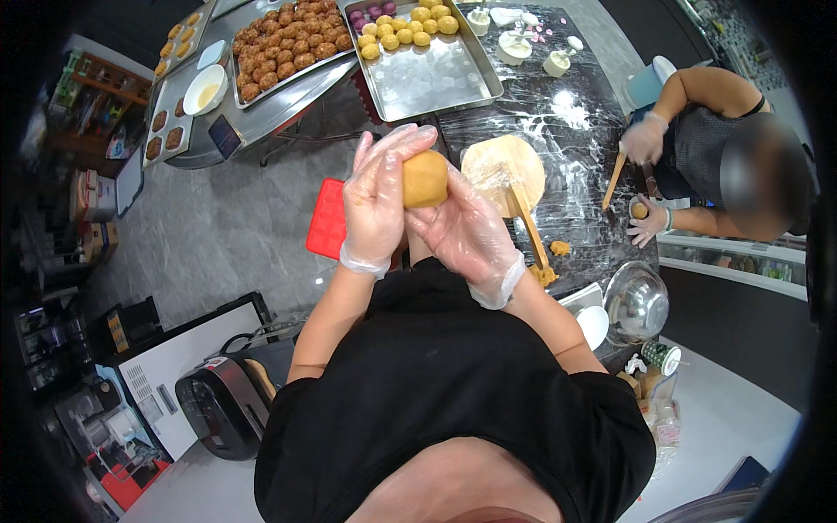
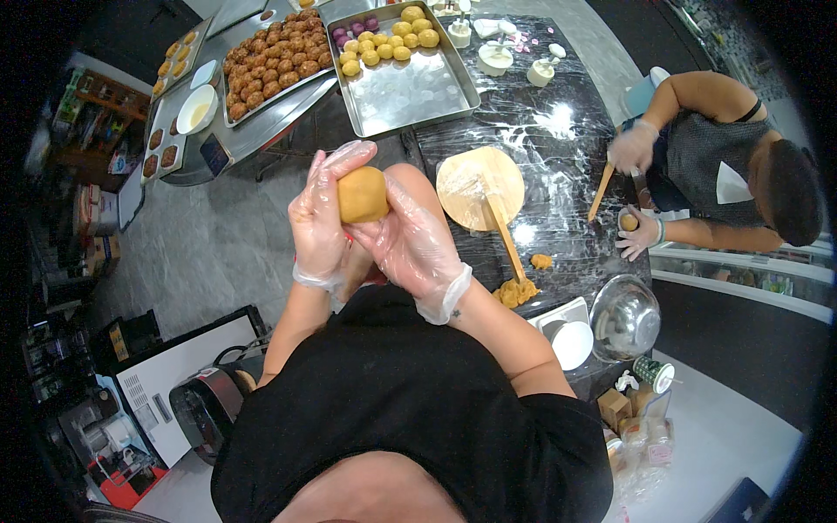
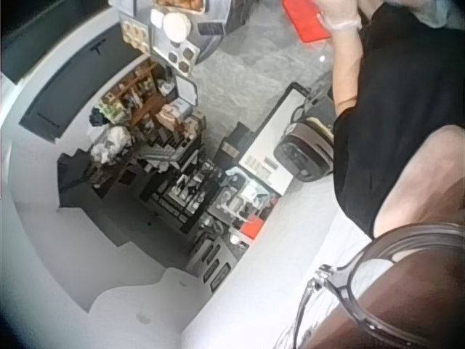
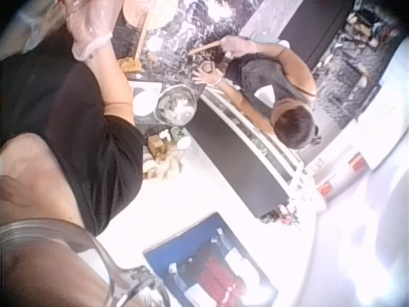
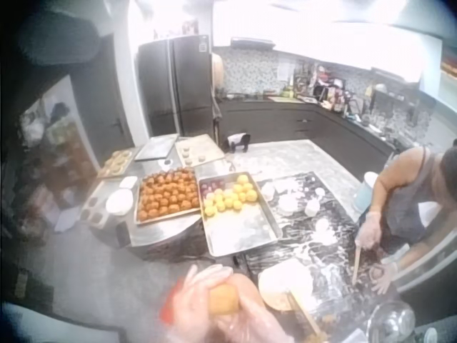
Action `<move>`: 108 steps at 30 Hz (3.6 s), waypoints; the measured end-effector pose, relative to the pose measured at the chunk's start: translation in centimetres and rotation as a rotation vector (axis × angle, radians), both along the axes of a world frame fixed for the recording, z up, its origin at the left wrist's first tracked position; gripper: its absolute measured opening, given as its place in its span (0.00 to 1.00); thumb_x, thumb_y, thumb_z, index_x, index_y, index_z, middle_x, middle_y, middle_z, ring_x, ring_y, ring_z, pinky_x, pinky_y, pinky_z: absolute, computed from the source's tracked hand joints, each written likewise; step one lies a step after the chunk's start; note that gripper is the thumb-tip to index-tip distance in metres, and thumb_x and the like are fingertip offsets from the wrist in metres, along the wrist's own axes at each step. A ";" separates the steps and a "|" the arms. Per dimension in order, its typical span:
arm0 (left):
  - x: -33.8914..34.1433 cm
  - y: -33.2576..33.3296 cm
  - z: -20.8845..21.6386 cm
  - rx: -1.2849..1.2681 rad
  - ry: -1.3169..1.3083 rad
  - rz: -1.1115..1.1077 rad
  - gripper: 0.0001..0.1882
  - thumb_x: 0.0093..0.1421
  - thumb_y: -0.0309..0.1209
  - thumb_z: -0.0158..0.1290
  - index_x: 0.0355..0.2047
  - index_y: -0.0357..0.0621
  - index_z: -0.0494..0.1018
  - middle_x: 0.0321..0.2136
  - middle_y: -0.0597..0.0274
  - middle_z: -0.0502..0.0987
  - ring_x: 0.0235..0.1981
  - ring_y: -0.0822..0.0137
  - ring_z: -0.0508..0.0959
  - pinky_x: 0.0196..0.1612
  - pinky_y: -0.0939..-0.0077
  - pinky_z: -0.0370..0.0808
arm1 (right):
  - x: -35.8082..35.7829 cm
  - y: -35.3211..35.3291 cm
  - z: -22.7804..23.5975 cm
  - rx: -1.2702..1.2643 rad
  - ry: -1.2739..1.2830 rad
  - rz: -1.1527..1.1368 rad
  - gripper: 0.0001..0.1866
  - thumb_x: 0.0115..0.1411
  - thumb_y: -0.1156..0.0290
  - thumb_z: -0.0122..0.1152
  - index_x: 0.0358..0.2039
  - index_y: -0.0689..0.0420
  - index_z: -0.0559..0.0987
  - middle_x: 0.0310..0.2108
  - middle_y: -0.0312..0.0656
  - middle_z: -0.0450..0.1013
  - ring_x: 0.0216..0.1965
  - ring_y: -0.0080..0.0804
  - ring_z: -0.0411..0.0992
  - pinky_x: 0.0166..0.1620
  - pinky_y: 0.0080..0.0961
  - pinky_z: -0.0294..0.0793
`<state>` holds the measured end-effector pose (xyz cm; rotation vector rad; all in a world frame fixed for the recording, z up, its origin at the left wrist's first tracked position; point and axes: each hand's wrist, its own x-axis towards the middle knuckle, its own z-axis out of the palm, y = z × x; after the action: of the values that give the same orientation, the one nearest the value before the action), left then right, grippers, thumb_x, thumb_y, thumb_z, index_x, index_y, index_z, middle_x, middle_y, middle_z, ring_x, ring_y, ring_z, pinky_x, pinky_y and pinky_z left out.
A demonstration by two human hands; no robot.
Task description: The person repeatedly takes small portions of dough, rolls them into smooth balls between gloved hands, and places them on a metal tray. A coworker across the table also shapes dough and uses a rolling pin.
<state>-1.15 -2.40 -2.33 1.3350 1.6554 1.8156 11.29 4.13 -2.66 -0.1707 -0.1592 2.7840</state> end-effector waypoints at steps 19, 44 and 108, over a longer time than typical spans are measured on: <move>-1.0 -2.6 1.7 -0.109 -1.158 -0.620 0.25 0.74 0.40 0.40 0.63 0.35 0.60 0.54 0.48 0.73 0.51 0.52 0.79 0.57 0.61 0.74 | 0.6 3.4 2.7 2.024 -0.441 -0.612 0.39 0.49 0.58 0.75 0.60 0.59 0.72 0.62 0.50 0.68 0.67 0.51 0.61 0.69 0.48 0.51; 0.8 -1.7 3.6 -0.347 -0.841 -0.541 0.30 0.64 0.23 0.55 0.65 0.36 0.59 0.55 0.59 0.71 0.58 0.70 0.71 0.61 0.73 0.69 | 2.2 2.7 5.1 2.227 -0.726 -0.284 0.38 0.45 0.54 0.76 0.55 0.53 0.72 0.55 0.45 0.72 0.63 0.51 0.65 0.67 0.64 0.49; 1.4 -2.6 3.1 -0.375 -1.029 -0.557 0.29 0.69 0.31 0.51 0.67 0.39 0.57 0.58 0.61 0.68 0.59 0.70 0.69 0.60 0.73 0.69 | 2.4 3.6 3.5 2.463 -0.514 -0.541 0.34 0.58 0.40 0.58 0.56 0.51 0.75 0.55 0.40 0.73 0.60 0.43 0.68 0.68 0.65 0.36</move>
<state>0.22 -4.99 0.77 0.4453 0.8635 1.3563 13.70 7.71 0.84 -0.1532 -2.5028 0.4715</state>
